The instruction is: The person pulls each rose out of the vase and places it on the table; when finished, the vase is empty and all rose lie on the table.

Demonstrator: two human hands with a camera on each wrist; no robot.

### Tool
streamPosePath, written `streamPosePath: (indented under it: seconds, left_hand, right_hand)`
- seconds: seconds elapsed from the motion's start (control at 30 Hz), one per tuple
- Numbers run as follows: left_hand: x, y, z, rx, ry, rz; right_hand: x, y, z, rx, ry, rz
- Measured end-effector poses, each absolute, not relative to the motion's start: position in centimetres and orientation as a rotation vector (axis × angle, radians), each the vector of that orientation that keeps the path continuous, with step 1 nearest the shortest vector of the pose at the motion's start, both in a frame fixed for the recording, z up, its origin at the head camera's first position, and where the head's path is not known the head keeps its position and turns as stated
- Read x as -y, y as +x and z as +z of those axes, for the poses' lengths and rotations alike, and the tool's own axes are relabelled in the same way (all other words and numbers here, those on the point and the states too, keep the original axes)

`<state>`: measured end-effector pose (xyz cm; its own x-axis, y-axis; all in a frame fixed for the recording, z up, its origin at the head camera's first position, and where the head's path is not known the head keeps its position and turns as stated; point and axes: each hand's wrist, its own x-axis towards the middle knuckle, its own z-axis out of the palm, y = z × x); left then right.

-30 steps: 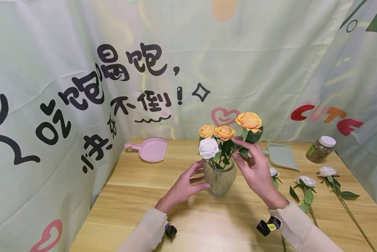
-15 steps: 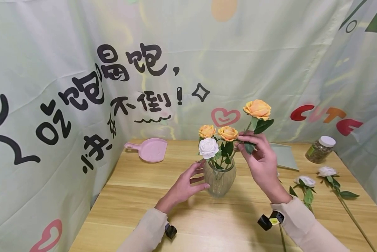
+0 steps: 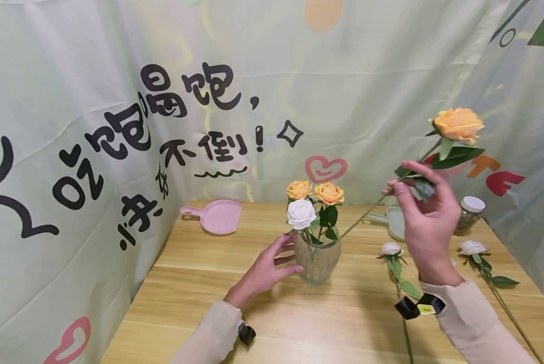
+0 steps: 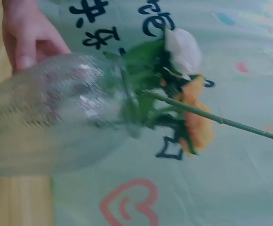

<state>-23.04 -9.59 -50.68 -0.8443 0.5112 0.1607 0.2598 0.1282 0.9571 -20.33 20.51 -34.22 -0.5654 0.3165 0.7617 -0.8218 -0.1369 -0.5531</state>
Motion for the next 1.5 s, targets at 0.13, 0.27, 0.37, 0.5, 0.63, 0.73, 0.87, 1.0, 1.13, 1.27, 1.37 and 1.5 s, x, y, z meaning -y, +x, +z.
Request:
streamPosePath:
  seconds: [0.13,0.27,0.37,0.5,0.63,0.73,0.87,1.0,1.13,1.27,1.37,1.5]
  left_hand:
    - [9.5,-23.1,-50.7,-2.203,0.766,1.782]
    - [9.5,-23.0,-50.6,-2.205,0.757,1.784]
    - [9.5,-23.0,-50.7,-2.203,0.754,1.783]
    - [9.6,-23.0,-50.7,-2.206,0.758,1.779]
    - [9.6,-23.0,-50.6,-2.208,0.758,1.778]
    - [9.6,-23.0,-50.6,-2.207,0.754,1.781]
    - [9.5,-23.1,-50.6,-2.197,0.755,1.795]
    - [9.5,-23.1,-50.7,-2.189,0.762,1.799]
    - [9.5,-23.1,-50.9,-2.191,0.764,1.794]
    - [9.5,-23.1,-50.8,-2.191,0.757,1.8]
    - [9.5,-23.1,-50.8,-2.191,0.754,1.801]
    - [9.5,-23.1,-50.8,-2.194,0.752,1.798]
  right_hand:
    - [-22.7,-19.9,-34.3,1.335,0.576,1.835]
    - [-24.8,-19.6,-35.9,1.486,0.555,1.913]
    - [-25.9,-19.2,-37.7,1.714,0.533,1.942]
    - [-26.7,-18.7,-40.3,2.069,0.504,1.845]
    - [-26.8,-18.4,-42.9,2.356,0.462,1.707]
    - [-26.5,-18.2,-44.8,2.504,0.412,1.6]
    - [-25.9,-18.1,-47.1,2.6,0.394,1.526]
    - [-25.4,-17.8,-49.0,2.642,0.39,1.544]
    - [-25.0,-17.6,-50.6,2.713,0.347,1.541]
    - [-24.8,-17.6,-51.5,2.792,0.3,1.538]
    - [-24.8,-17.5,-52.0,2.838,0.291,1.532]
    - [-24.7,-17.4,-52.5,2.883,0.293,1.491]
